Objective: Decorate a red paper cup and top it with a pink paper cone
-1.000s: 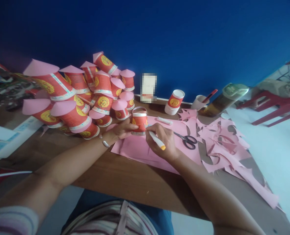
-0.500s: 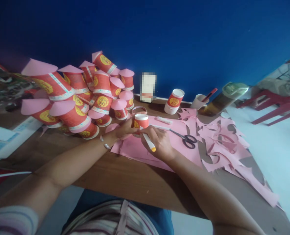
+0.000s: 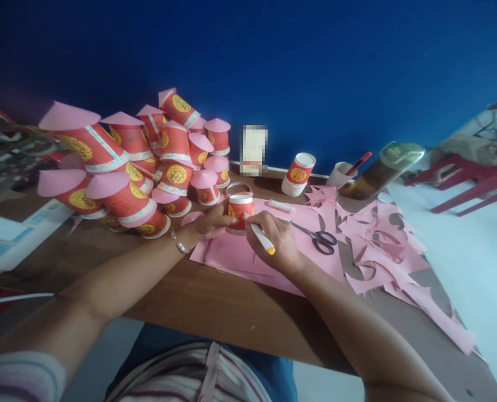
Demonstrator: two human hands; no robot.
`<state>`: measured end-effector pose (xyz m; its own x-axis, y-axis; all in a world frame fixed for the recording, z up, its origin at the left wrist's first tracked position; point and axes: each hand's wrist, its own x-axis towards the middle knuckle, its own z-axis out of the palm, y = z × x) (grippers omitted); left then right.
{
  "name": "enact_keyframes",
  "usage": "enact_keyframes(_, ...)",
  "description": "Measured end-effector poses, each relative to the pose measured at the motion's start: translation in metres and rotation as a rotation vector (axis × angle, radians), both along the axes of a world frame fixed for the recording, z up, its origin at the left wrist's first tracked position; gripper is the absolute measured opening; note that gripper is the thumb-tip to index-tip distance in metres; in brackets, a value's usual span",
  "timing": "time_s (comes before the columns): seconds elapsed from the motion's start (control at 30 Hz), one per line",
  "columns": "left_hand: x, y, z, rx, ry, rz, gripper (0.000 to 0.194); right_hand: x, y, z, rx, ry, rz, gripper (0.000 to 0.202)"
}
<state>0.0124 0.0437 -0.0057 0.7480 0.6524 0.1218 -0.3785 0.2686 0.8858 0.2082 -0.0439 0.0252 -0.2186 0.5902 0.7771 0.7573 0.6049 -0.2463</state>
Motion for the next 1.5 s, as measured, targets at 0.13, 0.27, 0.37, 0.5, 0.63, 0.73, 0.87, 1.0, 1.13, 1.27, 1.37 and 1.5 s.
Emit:
enact_keyframes(0.13,-0.002,0.0,0.0,-0.041,-0.003,0.01,0.066,0.002,0.001,0.002,0.006,0.025,0.004,0.01)
enact_keyframes(0.27,-0.003,0.0,0.0,-0.085,-0.032,0.008,0.065,0.003,0.001,0.005,-0.019,0.043,-0.017,0.009)
enact_keyframes(0.37,-0.003,0.001,0.0,-0.113,-0.054,0.017,0.066,0.004,0.002,0.007,-0.053,0.058,-0.026,0.007)
enact_keyframes(0.5,-0.002,0.001,0.001,-0.128,-0.059,0.011,0.067,0.005,0.004,0.008,-0.082,0.088,-0.007,0.007)
enact_keyframes(0.63,-0.003,0.001,0.003,-0.114,-0.053,0.006,0.066,0.006,0.005,0.009,-0.072,0.094,0.004,0.008)
enact_keyframes(0.73,-0.003,0.0,0.005,-0.136,-0.046,0.006,0.065,0.005,0.006,0.01,-0.059,0.089,0.004,0.009)
enact_keyframes(0.87,-0.003,0.001,0.004,-0.155,-0.066,0.002,0.06,0.005,0.007,0.01,-0.027,0.082,0.016,0.01)
enact_keyframes(1.0,-0.003,0.002,0.002,-0.146,-0.057,-0.005,0.066,0.006,0.006,0.011,-0.015,0.087,0.018,0.01)
enact_keyframes(1.13,-0.004,0.002,0.001,-0.117,-0.038,0.011,0.066,0.004,0.002,0.012,0.021,0.077,0.049,0.011)
enact_keyframes(1.27,-0.003,0.001,0.001,-0.092,-0.017,-0.027,0.064,0.0,-0.001,0.012,0.048,0.067,0.079,0.014)
enact_keyframes(1.37,-0.002,0.0,0.001,-0.068,-0.012,-0.036,0.068,0.0,-0.001,0.01,0.059,0.042,0.089,0.015)
enact_keyframes(1.5,-0.002,-0.001,0.001,-0.065,0.007,-0.031,0.072,0.002,-0.001,0.008,0.031,0.037,0.077,0.011)
